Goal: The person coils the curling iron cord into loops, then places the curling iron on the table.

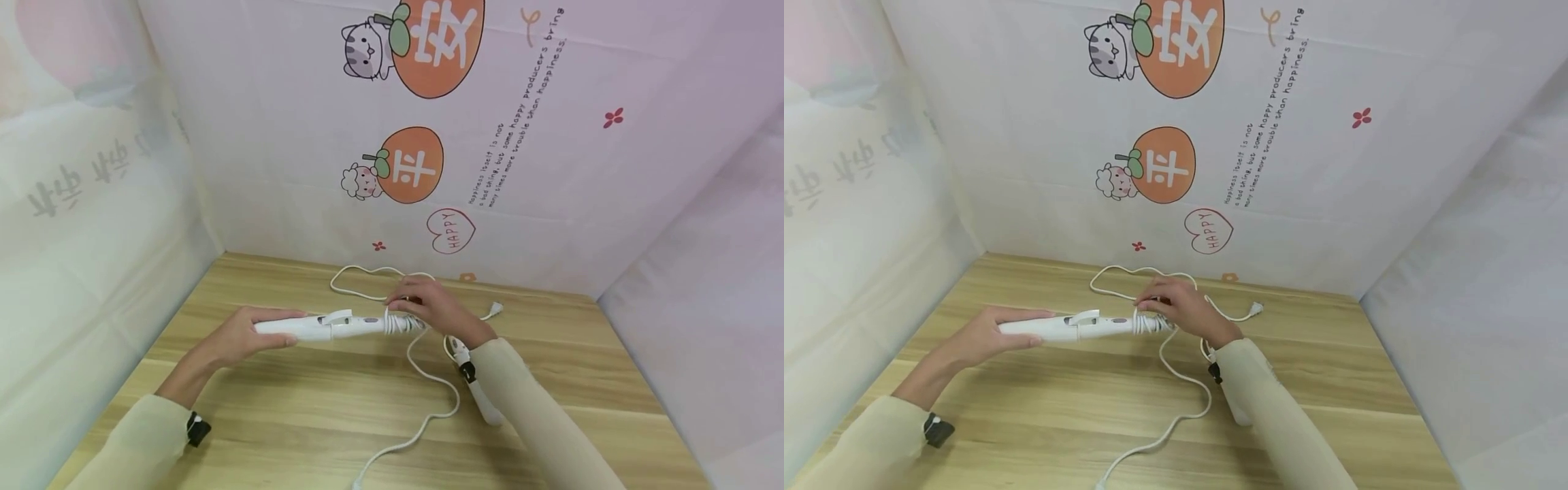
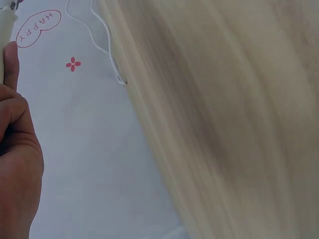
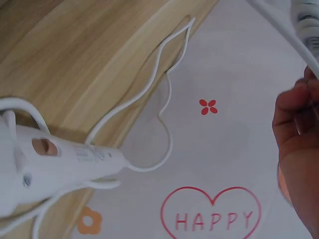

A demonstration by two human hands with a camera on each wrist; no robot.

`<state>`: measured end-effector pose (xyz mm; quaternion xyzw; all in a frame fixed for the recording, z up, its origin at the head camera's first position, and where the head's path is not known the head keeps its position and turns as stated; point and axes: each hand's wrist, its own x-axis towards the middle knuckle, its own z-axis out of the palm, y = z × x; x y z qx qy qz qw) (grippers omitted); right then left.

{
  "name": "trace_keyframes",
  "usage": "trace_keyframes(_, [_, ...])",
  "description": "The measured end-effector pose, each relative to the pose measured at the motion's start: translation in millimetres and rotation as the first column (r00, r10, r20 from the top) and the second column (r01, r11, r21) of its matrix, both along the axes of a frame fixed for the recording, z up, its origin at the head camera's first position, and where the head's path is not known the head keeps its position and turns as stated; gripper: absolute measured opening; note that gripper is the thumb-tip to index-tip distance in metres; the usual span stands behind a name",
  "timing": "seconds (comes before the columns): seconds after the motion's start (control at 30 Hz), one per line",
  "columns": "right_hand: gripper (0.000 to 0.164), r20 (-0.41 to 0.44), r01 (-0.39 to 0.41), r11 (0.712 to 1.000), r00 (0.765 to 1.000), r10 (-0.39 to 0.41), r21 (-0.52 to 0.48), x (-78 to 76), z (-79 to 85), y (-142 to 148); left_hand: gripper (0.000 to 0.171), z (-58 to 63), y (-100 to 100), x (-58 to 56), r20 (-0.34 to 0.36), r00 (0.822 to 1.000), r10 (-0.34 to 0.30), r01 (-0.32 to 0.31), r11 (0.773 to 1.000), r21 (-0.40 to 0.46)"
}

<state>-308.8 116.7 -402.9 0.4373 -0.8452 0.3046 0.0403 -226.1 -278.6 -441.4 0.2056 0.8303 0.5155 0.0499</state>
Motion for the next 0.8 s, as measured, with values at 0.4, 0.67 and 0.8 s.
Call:
trace_keyframes(0.4, [0.024, 0.349, 0.16, 0.974, 0.932, -0.096, -0.159, -21.9, -8.9, 0, 0.05, -18.3, 2, -17.5, 0.114, 0.99, 0.084, -0.095, 0.99, 0.101])
trace_keyframes(0.67, [0.023, 0.306, 0.265, 0.938, 0.933, -0.19, -0.224, -45.4, 12.5, -6, 0.051, -9.8, 7, -34.2, 0.102, 0.985, 0.137, -0.149, 0.981, 0.125])
trace_keyframes(0.8, [0.028, 0.317, 0.252, 0.942, 0.932, -0.175, -0.221, -57.1, 22.3, -5, 0.05, -4.7, 8, -43.4, 0.096, 0.986, 0.133, -0.147, 0.977, 0.154])
